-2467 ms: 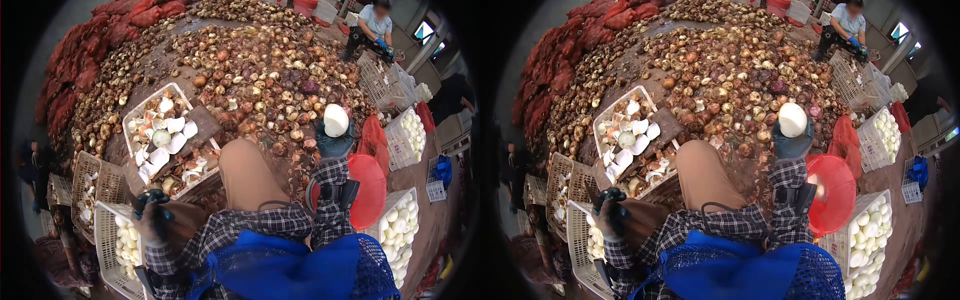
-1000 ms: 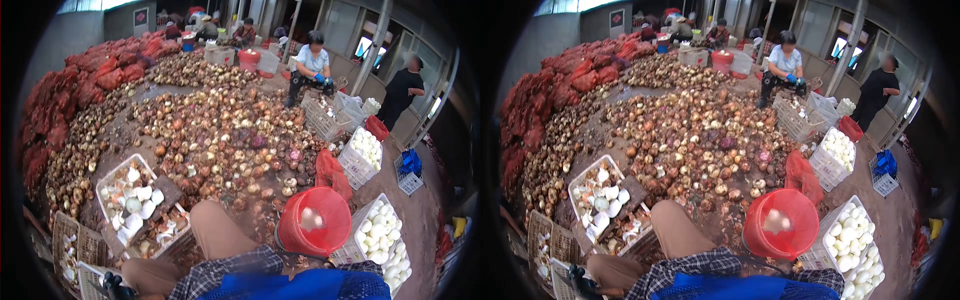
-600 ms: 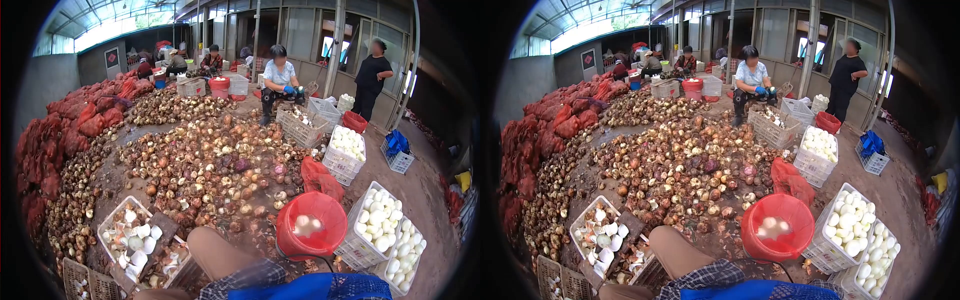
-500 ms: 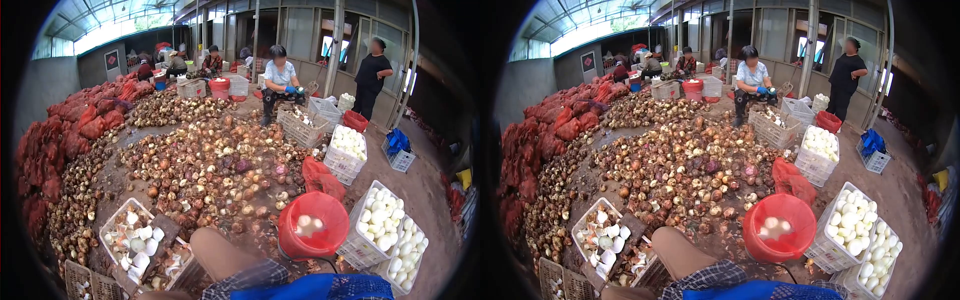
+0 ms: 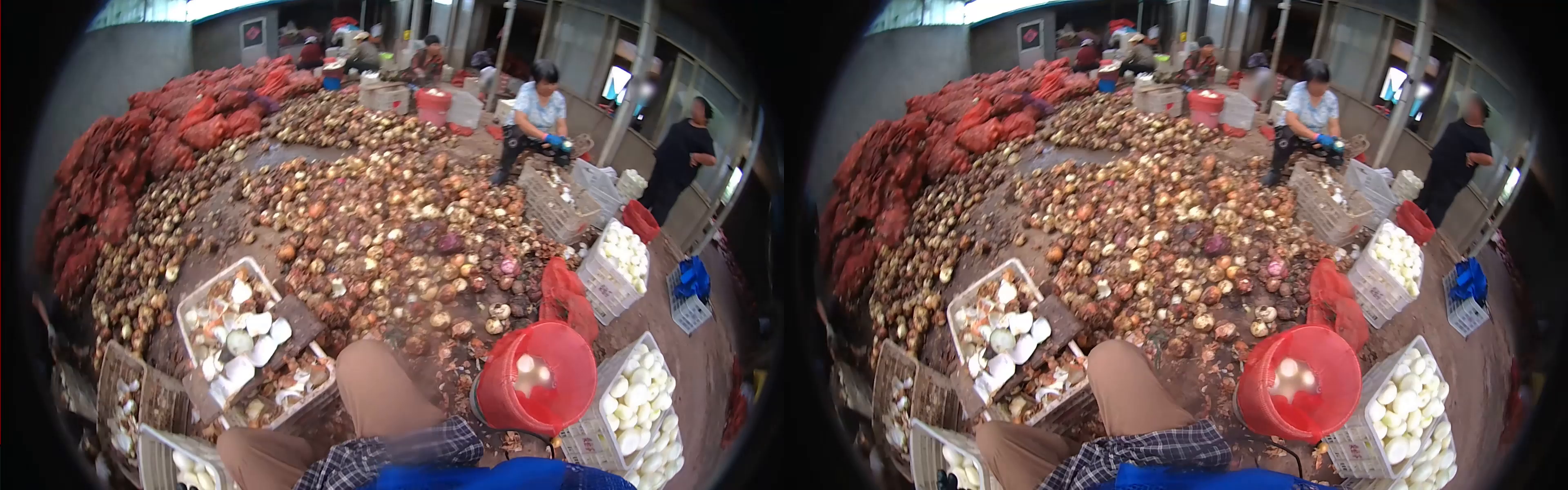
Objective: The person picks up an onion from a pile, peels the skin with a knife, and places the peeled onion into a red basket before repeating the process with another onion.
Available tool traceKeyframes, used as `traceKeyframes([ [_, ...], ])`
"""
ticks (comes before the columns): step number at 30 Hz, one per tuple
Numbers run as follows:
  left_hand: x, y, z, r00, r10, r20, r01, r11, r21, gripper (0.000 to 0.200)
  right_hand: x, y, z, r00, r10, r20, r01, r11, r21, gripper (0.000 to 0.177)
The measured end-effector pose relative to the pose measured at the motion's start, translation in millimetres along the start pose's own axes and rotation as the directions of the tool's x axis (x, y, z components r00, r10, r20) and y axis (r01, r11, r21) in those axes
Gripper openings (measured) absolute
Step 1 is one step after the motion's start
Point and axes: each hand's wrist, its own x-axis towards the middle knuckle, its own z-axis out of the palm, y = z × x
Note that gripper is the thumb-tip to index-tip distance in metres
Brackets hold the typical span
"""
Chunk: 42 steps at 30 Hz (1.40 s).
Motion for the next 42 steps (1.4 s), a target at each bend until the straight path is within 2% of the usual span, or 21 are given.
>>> traceKeyframes([
  [2,-4.1,14.6,-7.9,0.995,-0.093,-0.037,0.094,0.996,0.013,0.065,1.9,0.9,-11.6,0.999,0.032,-0.002,-0.032,0.999,0.014,0.031],
  [7,-16.4,18.4,-20.8,0.954,-0.263,-0.144,0.239,0.957,-0.167,0.051,10.4,-0.7,-41.9,0.993,0.115,-0.002,-0.115,0.993,0.024,0.031],
  [12,-35.8,12.4,-41.3,0.910,-0.369,-0.190,0.308,0.907,-0.286,0.045,21.1,-6.5,-66.4,0.980,0.200,0.005,-0.200,0.980,0.004,0.032],
  [13,-29.9,53.0,-17.4,0.878,-0.436,-0.196,0.383,0.887,-0.256,0.044,23.3,-8.1,-70.2,0.977,0.215,0.006,-0.215,0.977,0.000,0.032],
  [15,-28.7,28.3,-29.1,0.760,-0.552,-0.342,0.496,0.833,-0.244,0.047,25.8,-9.7,-77.5,0.970,0.241,0.006,-0.241,0.971,-0.004,0.032],
  [17,-26.4,26.2,-32.7,0.686,-0.629,-0.367,0.569,0.777,-0.269,0.040,27.5,-11.7,-84.0,0.964,0.266,0.001,-0.266,0.964,0.001,0.032],
  [21,-3.3,33.1,-24.1,0.613,-0.684,-0.395,0.624,0.726,-0.289,0.037,32.2,-13.9,-92.0,0.950,0.312,-0.009,-0.312,0.950,0.008,0.032],
  [23,25.3,56.1,5.8,0.644,-0.656,-0.394,0.597,0.753,-0.278,0.034,30.9,-15.1,-95.7,0.944,0.330,-0.018,-0.330,0.944,0.010,0.032],
  [25,63.4,85.8,38.2,0.779,-0.531,-0.334,0.517,0.845,-0.139,0.033,28.5,-14.4,-98.0,0.938,0.347,-0.026,-0.346,0.938,0.020,0.032],
  [27,98.3,124.8,85.6,0.835,-0.472,-0.282,0.430,0.880,-0.202,0.032,25.8,-14.7,-98.2,0.933,0.357,-0.034,-0.356,0.934,0.028,0.032],
  [29,128.7,137.2,116.7,0.964,-0.258,-0.065,0.243,0.952,-0.185,0.034,20.7,-13.0,-98.3,0.930,0.365,-0.048,-0.364,0.931,0.039,0.032],
  [30,141.4,140.1,140.5,0.999,-0.050,-0.004,0.050,0.999,0.017,0.033,18.1,-12.0,-96.9,0.927,0.372,-0.053,-0.370,0.928,0.045,0.032],
  [31,154.8,143.0,162.9,0.985,0.149,0.092,-0.165,0.964,0.206,0.033,17.1,-17.4,-90.4,0.925,0.375,-0.054,-0.373,0.927,0.047,0.032],
  [32,169.5,133.3,179.5,0.984,0.057,0.169,-0.027,0.984,-0.175,0.032,16.4,-20.0,-89.9,0.921,0.386,-0.057,-0.384,0.922,0.048,0.032],
  [33,180.8,123.2,195.8,0.964,-0.001,0.268,0.145,0.844,-0.517,0.031,15.5,-19.9,-90.6,0.918,0.393,-0.059,-0.391,0.919,0.044,0.032],
  [35,178.9,133.4,253.4,0.991,-0.076,0.108,0.107,0.942,-0.317,0.028,15.2,-16.3,-88.5,0.915,0.398,-0.069,-0.396,0.917,0.039,0.032],
  [37,197.3,58.3,273.3,0.951,-0.295,0.097,0.290,0.955,0.065,0.026,9.3,-19.2,-87.9,0.910,0.408,-0.078,-0.406,0.913,0.032,0.032],
  [38,197.4,55.3,274.4,0.820,-0.496,0.285,0.471,0.868,0.156,0.027,5.6,-20.1,-88.3,0.908,0.411,-0.082,-0.411,0.911,0.028,0.032],
  [39,194.3,54.2,278.4,0.611,-0.660,0.437,0.606,0.745,0.278,0.029,2.8,-20.6,-90.5,0.906,0.414,-0.087,-0.414,0.910,0.021,0.032],
  [41,172.7,90.4,283.9,0.540,-0.749,0.385,0.548,0.659,0.515,0.028,-1.5,-24.6,-94.9,0.902,0.421,-0.098,-0.422,0.906,0.008,0.032],
  [42,161.8,84.5,285.1,0.541,-0.667,0.512,0.422,0.742,0.520,0.027,-5.7,-26.8,-97.8,0.898,0.427,-0.103,-0.429,0.903,0.003,0.032],
])
